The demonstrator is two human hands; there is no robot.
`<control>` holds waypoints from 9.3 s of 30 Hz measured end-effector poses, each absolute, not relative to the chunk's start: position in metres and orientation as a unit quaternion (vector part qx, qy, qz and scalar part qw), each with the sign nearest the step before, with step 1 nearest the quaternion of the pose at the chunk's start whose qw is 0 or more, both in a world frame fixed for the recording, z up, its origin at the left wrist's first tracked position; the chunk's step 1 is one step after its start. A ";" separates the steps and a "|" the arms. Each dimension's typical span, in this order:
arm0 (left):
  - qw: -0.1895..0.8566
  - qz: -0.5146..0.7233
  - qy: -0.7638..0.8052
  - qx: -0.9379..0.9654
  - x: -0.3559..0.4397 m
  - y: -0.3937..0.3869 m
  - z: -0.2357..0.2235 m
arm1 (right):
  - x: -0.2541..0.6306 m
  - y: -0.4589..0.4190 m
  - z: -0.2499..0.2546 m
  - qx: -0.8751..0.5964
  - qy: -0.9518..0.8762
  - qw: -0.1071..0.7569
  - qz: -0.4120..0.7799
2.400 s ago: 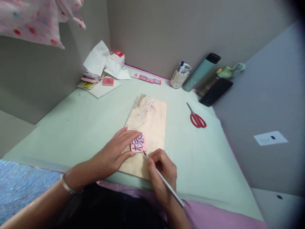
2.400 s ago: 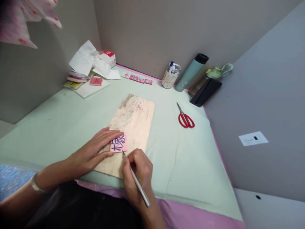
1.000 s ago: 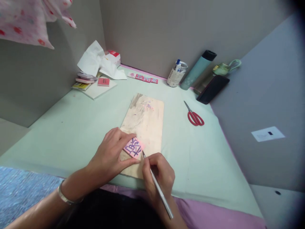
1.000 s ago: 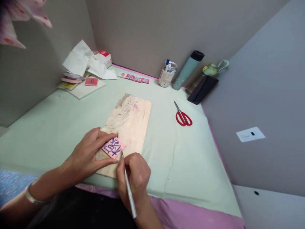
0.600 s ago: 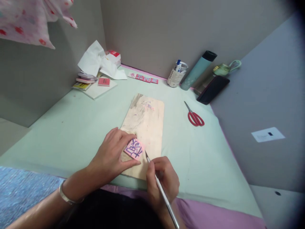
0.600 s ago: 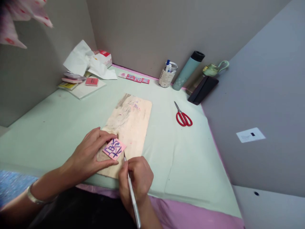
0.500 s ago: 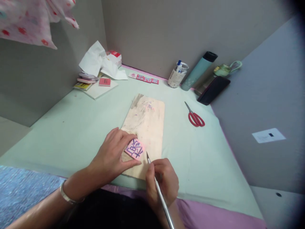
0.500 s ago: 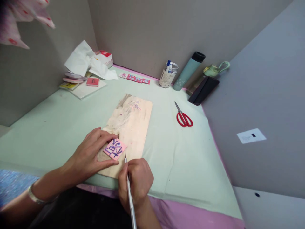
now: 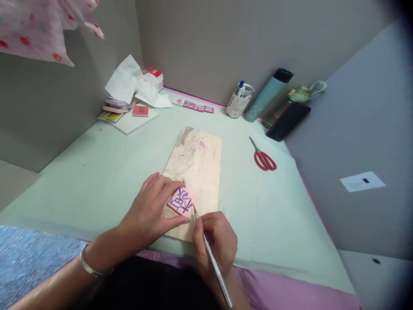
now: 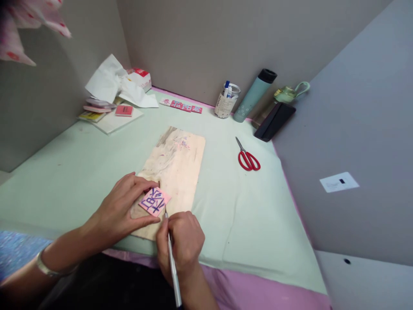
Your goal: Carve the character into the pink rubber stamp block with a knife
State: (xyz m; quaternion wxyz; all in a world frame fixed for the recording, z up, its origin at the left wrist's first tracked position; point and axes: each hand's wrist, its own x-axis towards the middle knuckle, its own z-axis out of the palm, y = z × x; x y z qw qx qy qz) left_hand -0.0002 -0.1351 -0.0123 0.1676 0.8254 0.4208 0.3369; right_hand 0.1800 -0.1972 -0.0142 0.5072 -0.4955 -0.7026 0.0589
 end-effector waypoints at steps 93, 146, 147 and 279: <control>0.186 0.320 0.392 0.843 0.000 -0.139 -0.004 | 0.211 -0.155 0.005 -0.424 -0.794 0.382 0.208; 0.230 0.332 0.398 0.824 -0.006 -0.146 -0.009 | 0.239 -0.133 0.020 -0.534 -0.722 0.434 0.081; 0.231 0.332 0.399 0.823 -0.006 -0.146 -0.010 | 0.237 -0.134 0.019 -0.533 -0.721 0.435 0.087; 0.162 0.350 0.447 0.807 -0.012 -0.149 -0.021 | 0.193 -0.203 -0.011 -0.530 -0.652 0.529 0.118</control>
